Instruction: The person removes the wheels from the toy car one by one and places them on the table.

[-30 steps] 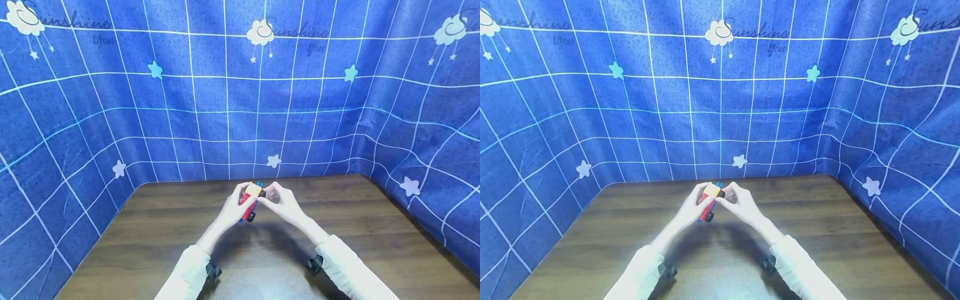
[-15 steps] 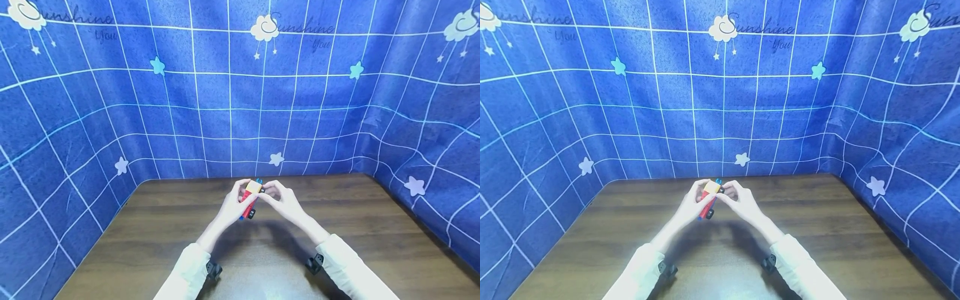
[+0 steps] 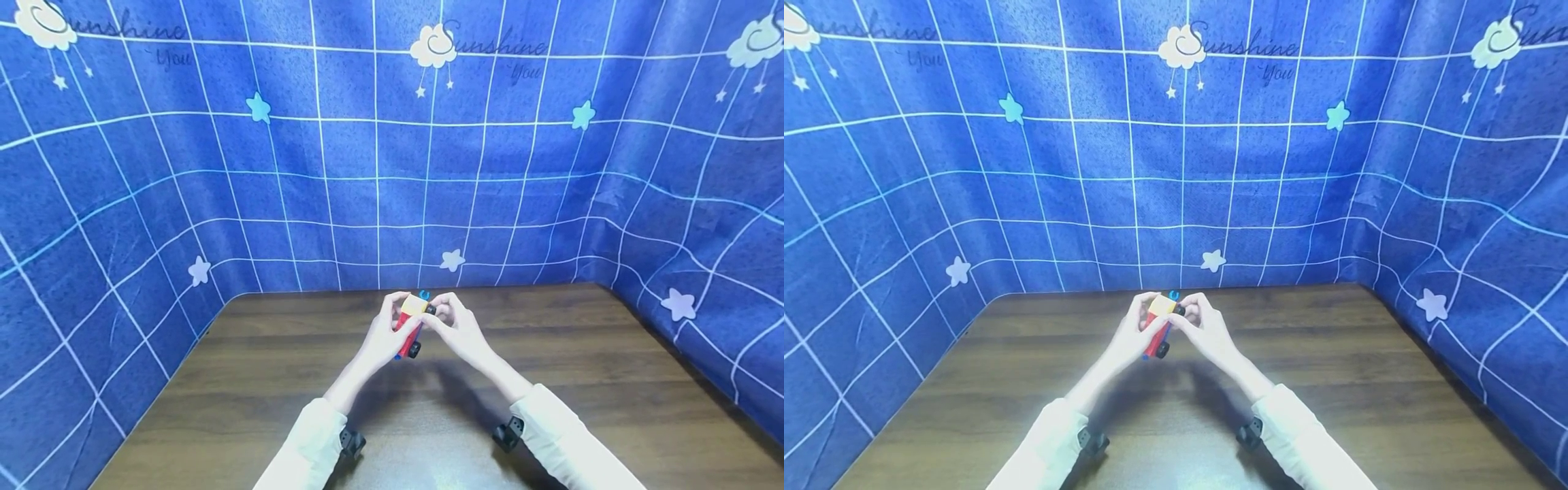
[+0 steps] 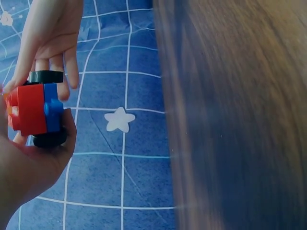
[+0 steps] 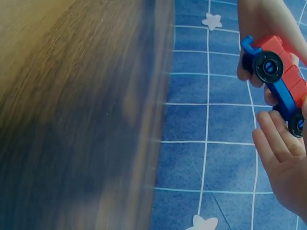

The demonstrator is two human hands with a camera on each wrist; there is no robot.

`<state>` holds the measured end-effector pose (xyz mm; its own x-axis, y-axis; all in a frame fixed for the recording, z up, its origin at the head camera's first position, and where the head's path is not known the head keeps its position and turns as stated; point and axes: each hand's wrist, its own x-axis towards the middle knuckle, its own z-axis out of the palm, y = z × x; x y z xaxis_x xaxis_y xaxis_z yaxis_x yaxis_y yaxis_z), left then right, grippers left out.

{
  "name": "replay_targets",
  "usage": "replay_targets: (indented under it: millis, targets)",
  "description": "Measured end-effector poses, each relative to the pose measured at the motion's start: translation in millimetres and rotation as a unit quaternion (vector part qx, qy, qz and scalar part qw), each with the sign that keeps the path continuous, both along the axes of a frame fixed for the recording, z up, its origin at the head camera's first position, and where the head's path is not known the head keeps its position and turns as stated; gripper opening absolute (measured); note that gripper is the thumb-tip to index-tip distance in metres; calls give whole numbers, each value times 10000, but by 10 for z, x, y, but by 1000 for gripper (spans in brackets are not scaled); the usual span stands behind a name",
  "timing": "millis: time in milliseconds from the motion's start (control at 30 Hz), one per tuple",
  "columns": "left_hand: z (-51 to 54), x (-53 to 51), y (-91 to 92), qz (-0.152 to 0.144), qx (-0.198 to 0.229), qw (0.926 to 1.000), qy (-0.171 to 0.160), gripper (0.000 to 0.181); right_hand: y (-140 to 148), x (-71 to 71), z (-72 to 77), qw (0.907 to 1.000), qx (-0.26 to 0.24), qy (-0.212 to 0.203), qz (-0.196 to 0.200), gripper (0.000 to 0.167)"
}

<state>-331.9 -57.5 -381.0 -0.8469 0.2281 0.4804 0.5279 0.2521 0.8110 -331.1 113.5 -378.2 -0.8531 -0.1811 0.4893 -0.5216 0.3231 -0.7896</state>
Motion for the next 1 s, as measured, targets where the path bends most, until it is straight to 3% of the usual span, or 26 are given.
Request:
replay_targets:
  millis: [200, 467, 700, 833, 1000]
  targets:
    - [8, 13, 17, 362, -8, 9993, 26, 43, -68, 57, 15, 9997, 110, 199, -51, 24]
    - [25, 25, 48, 719, 27, 9973, 140, 44, -154, 289, 260, 9978, 5, 656, 127, 27]
    - [24, 21, 43, 833, -41, 9964, 147, 43, -187, 272, 261, 9980, -198, 591, 101, 37]
    - [34, 31, 46, 843, -13, 9964, 87, 43, -189, 269, 273, 9982, -133, 585, 91, 32]
    - [33, 25, 64, 951, 52, 9951, 250, 47, -172, 287, 290, 9997, -209, 160, 4, 20]
